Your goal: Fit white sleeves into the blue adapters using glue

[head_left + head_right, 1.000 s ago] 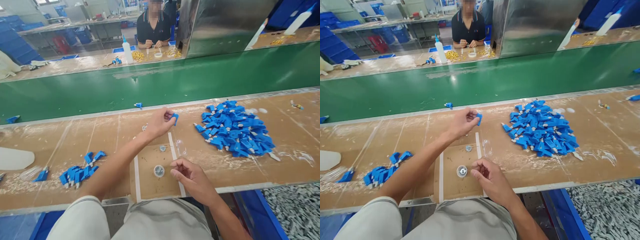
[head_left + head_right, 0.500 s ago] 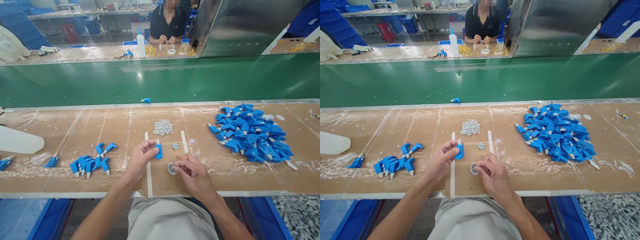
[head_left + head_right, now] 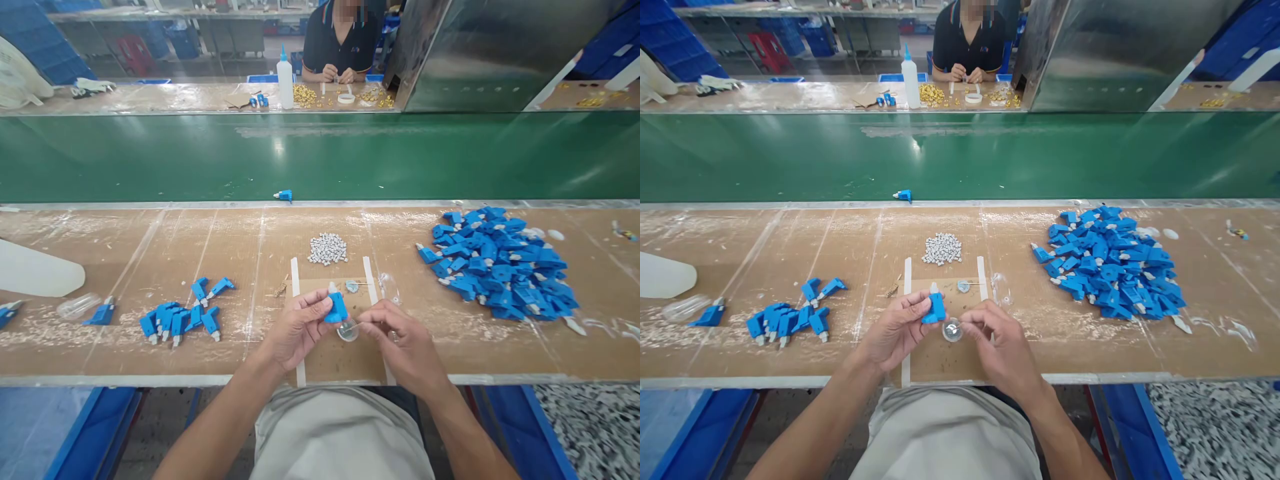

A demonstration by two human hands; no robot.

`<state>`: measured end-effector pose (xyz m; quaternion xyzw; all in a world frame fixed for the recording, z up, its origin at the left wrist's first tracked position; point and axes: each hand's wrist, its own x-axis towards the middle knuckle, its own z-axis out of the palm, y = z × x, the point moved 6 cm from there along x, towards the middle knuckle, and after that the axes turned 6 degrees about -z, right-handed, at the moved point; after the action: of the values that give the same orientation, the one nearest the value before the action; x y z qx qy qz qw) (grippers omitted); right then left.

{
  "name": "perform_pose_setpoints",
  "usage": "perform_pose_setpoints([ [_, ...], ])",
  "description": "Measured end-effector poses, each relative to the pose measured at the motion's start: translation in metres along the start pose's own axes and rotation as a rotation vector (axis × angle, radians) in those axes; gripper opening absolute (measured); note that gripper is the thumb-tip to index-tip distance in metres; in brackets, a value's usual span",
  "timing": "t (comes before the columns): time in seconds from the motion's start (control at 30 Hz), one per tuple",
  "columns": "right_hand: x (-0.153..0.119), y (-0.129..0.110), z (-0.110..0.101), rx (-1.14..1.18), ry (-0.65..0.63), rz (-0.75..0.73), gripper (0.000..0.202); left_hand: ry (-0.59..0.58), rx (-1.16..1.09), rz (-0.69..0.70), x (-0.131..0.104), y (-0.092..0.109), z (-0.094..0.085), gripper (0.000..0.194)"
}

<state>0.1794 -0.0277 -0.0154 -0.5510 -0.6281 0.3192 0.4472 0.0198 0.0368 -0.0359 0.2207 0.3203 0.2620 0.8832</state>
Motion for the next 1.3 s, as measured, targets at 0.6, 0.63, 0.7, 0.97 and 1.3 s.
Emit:
perform_pose_setpoints([
  [0.6, 0.012, -0.033, -0.031, -0.014, 0.302, -0.046, 0.01, -0.11, 0.003, -0.155, 0.001, -0.02, 0.016, 0.026],
  [0.63, 0.012, -0.033, -0.03, -0.037, 0.289, -0.061, 0.009, -0.112, 0.002, -0.155, 0.001, -0.02, 0.016, 0.026],
  [0.7, 0.012, -0.033, -0.027, -0.077, 0.265, -0.083, 0.008, -0.109, 0.002, -0.153, 0.002, -0.02, 0.015, 0.026],
  [0.97, 0.016, -0.044, -0.023, -0.22, 0.143, -0.237, 0.011, -0.11, 0.03, -0.129, 0.004, -0.019, 0.013, 0.025],
  [1.3, 0.019, -0.052, -0.017, -0.246, 0.077, -0.31, 0.014, -0.091, 0.083, -0.081, 0.003, -0.014, 0.015, 0.028],
])
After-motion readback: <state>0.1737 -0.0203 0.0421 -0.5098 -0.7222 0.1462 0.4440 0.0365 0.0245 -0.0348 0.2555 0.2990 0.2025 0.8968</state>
